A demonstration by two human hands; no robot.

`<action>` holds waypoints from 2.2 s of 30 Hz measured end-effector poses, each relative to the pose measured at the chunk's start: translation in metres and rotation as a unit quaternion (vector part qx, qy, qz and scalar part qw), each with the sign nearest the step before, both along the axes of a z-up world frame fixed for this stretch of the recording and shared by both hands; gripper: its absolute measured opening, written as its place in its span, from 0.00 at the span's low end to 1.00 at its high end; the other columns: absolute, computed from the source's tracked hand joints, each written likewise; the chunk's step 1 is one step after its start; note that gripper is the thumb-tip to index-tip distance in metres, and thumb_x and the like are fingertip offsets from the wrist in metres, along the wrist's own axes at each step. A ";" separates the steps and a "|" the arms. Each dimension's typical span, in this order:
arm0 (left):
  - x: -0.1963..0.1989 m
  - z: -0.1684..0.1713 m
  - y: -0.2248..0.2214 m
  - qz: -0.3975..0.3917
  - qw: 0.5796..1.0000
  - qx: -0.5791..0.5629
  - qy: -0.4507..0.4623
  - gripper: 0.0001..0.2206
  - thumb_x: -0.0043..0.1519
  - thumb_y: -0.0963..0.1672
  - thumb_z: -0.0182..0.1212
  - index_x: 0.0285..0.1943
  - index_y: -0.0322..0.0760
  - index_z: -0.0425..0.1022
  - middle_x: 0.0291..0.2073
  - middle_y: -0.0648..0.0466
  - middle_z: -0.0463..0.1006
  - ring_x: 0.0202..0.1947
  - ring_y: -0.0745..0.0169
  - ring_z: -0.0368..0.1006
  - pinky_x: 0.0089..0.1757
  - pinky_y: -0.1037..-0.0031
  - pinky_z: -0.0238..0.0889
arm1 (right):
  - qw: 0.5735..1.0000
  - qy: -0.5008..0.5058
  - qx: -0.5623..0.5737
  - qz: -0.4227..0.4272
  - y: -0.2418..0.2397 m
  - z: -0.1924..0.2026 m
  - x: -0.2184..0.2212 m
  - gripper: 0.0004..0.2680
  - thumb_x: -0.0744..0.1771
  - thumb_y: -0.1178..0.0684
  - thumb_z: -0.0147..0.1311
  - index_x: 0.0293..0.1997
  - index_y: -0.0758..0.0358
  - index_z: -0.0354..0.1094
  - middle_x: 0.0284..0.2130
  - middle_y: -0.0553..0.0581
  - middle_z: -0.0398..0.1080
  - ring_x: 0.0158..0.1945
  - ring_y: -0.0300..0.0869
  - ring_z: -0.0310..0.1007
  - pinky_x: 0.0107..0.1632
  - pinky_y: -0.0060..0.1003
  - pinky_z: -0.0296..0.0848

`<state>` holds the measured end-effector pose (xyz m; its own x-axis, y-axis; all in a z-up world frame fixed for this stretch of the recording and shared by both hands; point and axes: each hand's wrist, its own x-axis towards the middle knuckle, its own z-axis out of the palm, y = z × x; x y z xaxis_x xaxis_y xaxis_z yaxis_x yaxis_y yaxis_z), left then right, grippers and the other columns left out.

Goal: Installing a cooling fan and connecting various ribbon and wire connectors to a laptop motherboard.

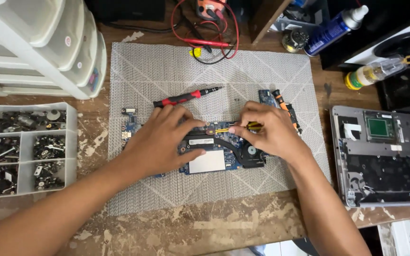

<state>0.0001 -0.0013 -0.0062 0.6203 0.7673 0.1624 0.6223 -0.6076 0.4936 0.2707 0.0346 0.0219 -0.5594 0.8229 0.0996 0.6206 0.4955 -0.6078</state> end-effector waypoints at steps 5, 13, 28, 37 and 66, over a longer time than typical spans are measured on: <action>0.001 0.005 0.000 0.000 1.000 -0.011 0.011 0.23 0.59 0.52 0.66 0.58 0.36 0.76 0.47 0.41 0.74 0.48 0.40 0.71 0.45 0.57 0.62 | 1.000 -0.003 -0.004 -0.001 0.000 0.002 0.002 0.07 0.63 0.59 0.66 0.23 0.65 0.73 0.24 0.59 0.75 0.19 0.45 0.67 0.22 0.35 0.63; 0.001 0.009 0.000 0.009 0.999 -0.040 0.022 0.23 0.58 0.52 0.67 0.58 0.38 0.77 0.48 0.41 0.75 0.49 0.41 0.71 0.46 0.57 0.62 | 0.998 0.017 0.058 0.010 0.003 -0.020 0.020 0.07 0.64 0.57 0.64 0.25 0.63 0.71 0.25 0.57 0.74 0.17 0.42 0.65 0.21 0.32 0.63; 0.001 -0.002 0.001 -0.013 0.999 -0.019 0.026 0.40 0.50 0.64 0.68 0.63 0.38 0.72 0.50 0.40 0.71 0.49 0.37 0.68 0.49 0.53 0.60 | 0.995 0.041 0.051 0.069 -0.005 -0.027 0.015 0.07 0.64 0.56 0.64 0.24 0.61 0.70 0.23 0.56 0.72 0.15 0.40 0.61 0.20 0.31 0.59; 0.002 0.007 0.000 -0.014 0.998 -0.018 0.063 0.42 0.51 0.65 0.66 0.65 0.37 0.71 0.50 0.40 0.71 0.48 0.37 0.70 0.48 0.53 0.60 | 0.993 0.017 0.098 0.066 -0.019 -0.036 -0.022 0.07 0.64 0.54 0.63 0.25 0.58 0.71 0.26 0.53 0.73 0.17 0.37 0.61 0.21 0.29 0.60; 0.004 0.006 -0.001 0.003 0.998 -0.030 0.063 0.47 0.50 0.66 0.65 0.71 0.36 0.64 0.52 0.38 0.71 0.51 0.38 0.70 0.49 0.55 0.60 | 0.998 0.022 0.052 0.021 -0.017 -0.020 -0.017 0.08 0.65 0.56 0.64 0.24 0.62 0.70 0.24 0.57 0.72 0.18 0.41 0.65 0.20 0.29 0.60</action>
<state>0.0036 -0.0027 0.0000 0.6286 0.7768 0.0382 0.6846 -0.5759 0.4468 0.2540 0.0174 0.0015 -0.5869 0.7822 0.2089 0.5709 0.5828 -0.5783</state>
